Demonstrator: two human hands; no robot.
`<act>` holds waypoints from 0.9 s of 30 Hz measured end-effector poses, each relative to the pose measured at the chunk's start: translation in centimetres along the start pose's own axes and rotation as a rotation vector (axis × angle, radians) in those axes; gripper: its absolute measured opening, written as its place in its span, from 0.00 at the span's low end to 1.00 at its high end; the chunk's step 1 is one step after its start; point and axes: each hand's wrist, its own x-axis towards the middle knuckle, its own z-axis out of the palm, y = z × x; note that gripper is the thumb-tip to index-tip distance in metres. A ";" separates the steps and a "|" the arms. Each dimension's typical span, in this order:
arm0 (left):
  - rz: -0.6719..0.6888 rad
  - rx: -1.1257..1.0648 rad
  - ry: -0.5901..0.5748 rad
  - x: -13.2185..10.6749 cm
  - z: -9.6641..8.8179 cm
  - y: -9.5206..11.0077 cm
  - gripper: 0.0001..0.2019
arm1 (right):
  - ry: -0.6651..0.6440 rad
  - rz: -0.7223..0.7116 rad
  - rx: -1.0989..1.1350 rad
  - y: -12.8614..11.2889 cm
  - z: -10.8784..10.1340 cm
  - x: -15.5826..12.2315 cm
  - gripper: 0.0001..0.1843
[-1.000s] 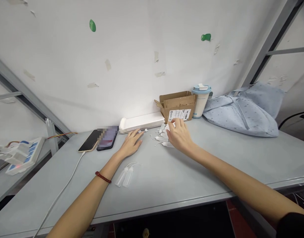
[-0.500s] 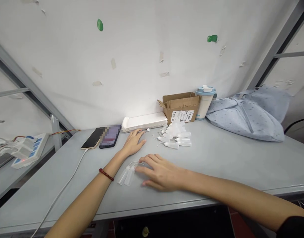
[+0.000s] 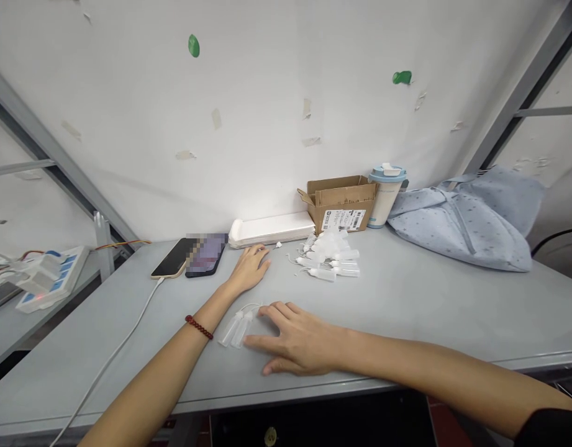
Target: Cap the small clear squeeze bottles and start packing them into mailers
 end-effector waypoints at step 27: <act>0.003 -0.015 0.038 0.1 0.2 -0.2 0.17 | -0.016 0.007 -0.018 0.4 0.4 1.7 0.27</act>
